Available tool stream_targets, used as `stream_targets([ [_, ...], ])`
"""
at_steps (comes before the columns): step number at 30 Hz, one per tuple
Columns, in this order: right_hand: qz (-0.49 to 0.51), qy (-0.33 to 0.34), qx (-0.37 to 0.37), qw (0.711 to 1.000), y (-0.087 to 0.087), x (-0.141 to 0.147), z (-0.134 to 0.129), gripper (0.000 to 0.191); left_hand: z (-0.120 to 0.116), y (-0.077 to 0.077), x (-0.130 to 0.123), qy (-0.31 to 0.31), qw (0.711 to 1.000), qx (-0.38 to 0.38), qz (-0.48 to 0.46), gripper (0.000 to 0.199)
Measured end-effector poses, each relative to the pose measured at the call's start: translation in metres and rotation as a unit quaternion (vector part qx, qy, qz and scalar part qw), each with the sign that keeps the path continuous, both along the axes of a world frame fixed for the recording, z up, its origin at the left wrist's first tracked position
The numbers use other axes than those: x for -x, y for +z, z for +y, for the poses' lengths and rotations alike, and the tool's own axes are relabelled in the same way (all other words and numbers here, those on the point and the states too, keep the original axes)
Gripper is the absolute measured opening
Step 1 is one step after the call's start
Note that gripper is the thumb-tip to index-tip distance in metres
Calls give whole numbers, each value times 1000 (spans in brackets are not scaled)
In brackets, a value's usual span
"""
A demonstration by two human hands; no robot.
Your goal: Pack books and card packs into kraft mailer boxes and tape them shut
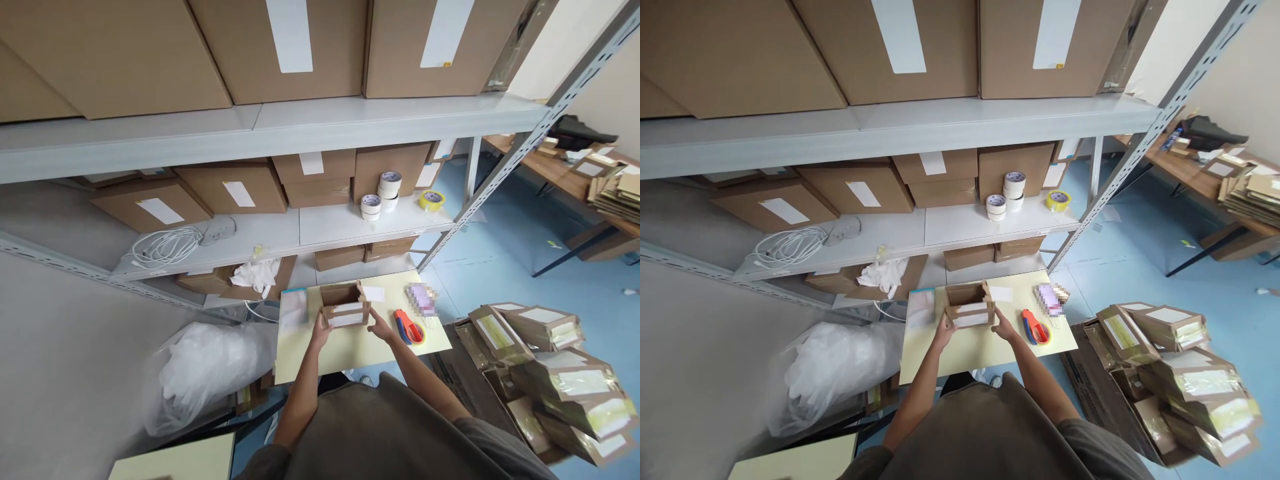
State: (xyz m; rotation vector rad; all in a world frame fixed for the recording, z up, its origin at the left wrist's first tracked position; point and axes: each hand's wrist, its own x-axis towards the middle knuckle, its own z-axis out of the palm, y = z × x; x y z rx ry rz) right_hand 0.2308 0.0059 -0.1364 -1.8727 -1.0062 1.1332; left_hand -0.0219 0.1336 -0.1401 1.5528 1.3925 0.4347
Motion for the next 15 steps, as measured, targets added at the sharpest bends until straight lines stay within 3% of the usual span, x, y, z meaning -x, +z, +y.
stream_targets([
  [5, 40, 32, 7, 999, -9, -1, -18, 105, -17, -7, 4, -18, 999, 48, 10, 95],
  [8, 30, -15, 13, 999, -1, -8, -17, 100, -5, 7, 13, 37, 999, 12, 27, 87],
  [11, -19, -86, -30, 996, 19, -13, -6, 81, 12, 32, 16, 83, 993, -75, 31, 63],
  [13, -23, -98, -94, 991, 33, -10, 8, 67, 21, 47, 6, 42, 991, -125, 12, 50],
  [15, -4, -74, -128, 989, 45, 1, 26, 58, 26, 57, -10, -51, 988, -146, 7, 45],
])
